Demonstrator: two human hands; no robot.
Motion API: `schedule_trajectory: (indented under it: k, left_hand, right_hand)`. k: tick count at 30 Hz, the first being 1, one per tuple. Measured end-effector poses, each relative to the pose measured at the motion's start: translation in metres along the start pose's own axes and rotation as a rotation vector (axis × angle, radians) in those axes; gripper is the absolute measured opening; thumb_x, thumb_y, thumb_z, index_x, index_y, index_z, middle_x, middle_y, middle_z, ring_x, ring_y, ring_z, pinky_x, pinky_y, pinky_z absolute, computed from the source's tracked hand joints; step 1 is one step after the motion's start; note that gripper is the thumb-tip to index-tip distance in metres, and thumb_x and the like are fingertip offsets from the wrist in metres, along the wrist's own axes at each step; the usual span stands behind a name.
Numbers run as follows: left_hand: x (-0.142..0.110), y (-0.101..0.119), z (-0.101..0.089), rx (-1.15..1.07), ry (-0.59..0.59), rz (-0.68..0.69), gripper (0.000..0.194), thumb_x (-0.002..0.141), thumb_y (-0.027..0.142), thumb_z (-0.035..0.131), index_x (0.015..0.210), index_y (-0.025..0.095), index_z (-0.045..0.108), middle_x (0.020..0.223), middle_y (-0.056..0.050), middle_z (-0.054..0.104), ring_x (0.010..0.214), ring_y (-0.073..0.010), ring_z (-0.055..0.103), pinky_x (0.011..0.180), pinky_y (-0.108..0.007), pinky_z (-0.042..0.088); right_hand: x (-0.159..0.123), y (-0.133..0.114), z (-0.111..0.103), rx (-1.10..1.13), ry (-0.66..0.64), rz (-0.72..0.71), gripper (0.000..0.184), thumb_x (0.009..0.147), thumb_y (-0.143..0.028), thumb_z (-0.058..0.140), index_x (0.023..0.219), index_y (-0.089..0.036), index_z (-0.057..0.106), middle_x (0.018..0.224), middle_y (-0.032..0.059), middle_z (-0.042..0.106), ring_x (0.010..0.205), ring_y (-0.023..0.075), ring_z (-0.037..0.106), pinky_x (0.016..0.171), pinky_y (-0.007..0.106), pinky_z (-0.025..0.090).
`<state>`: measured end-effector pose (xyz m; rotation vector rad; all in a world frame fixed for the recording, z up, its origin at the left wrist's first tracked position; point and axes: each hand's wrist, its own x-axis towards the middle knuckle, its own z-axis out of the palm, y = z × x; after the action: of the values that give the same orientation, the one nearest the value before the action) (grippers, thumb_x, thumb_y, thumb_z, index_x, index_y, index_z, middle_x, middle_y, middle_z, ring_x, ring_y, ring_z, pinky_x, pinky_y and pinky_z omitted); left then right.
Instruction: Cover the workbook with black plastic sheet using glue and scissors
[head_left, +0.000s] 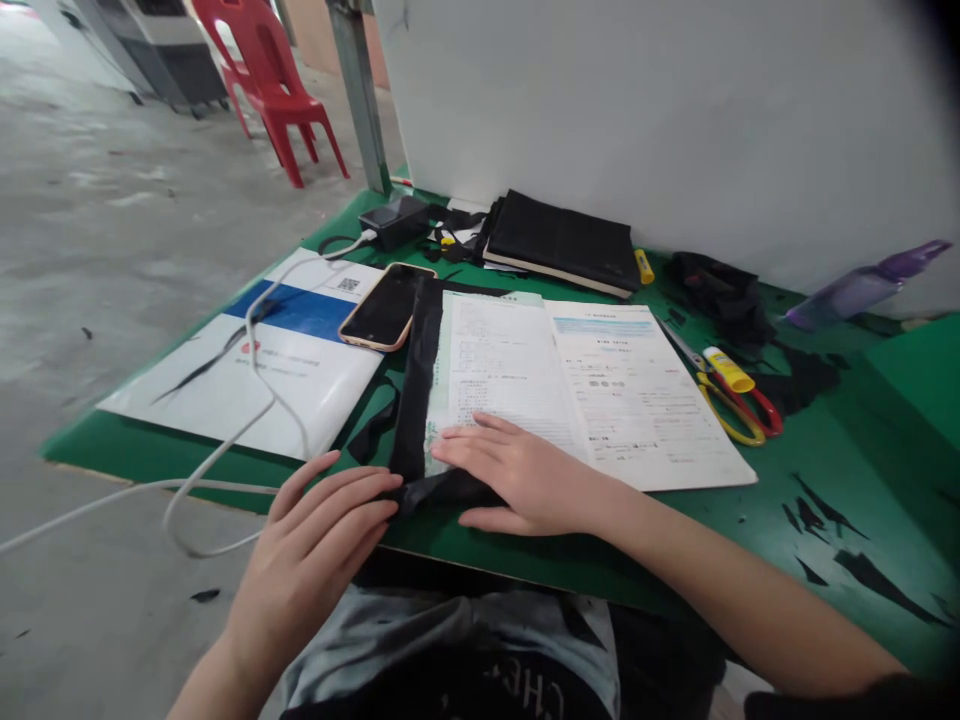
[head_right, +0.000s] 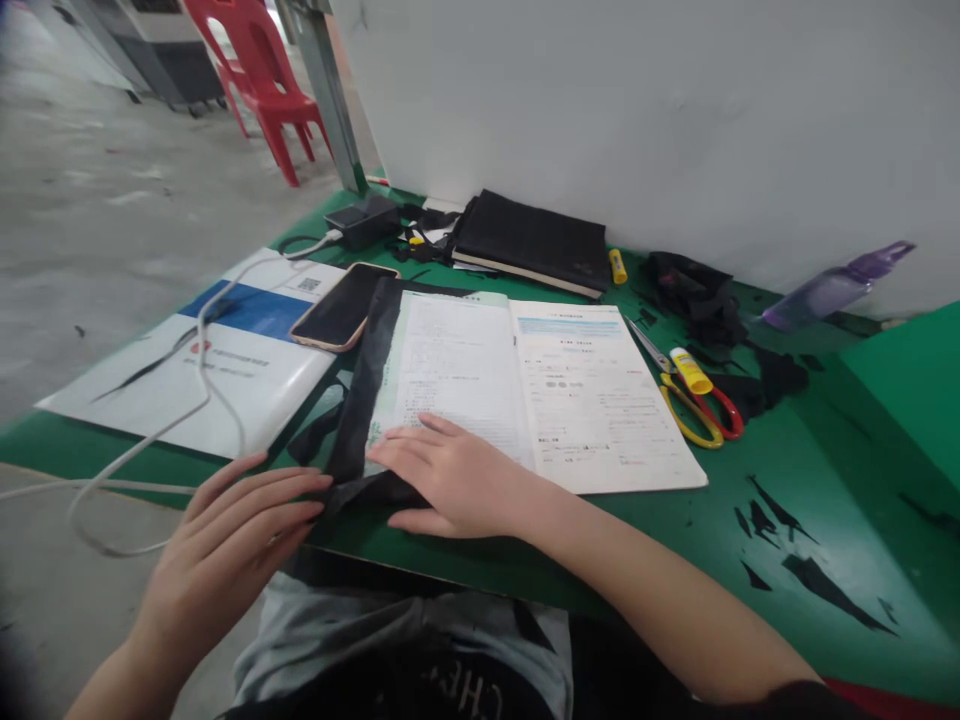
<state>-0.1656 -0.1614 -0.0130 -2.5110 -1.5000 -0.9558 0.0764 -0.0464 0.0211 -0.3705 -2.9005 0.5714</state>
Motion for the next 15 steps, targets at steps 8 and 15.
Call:
schedule_trajectory:
  k: [8,15]
  left_hand:
    - [-0.011,-0.002,0.002,-0.21,0.033,0.093,0.025,0.079,-0.002,0.052,0.093,0.018,0.051,0.101,-0.008,0.073,0.097,-0.0174,0.068,0.105,-0.046,0.043]
    - [-0.01,0.001,0.011,-0.274,0.045,0.011,0.024,0.082,-0.002,0.054,0.098,0.016,0.053,0.099,-0.009,0.07,0.105,-0.0181,0.063,0.093,-0.036,0.052]
  right_hand:
    - [-0.008,-0.015,0.004,0.068,0.152,0.088,0.037,0.09,-0.034,0.056,0.12,-0.014,0.056,0.11,0.0076,0.067,0.101,0.0194,0.059,0.092,0.036,0.044]
    - [-0.007,-0.026,0.018,0.08,0.202,0.143,0.028,0.092,-0.034,0.053,0.109,-0.015,0.063,0.091,0.0042,0.069,0.082,0.0173,0.06,0.073,0.031,0.045]
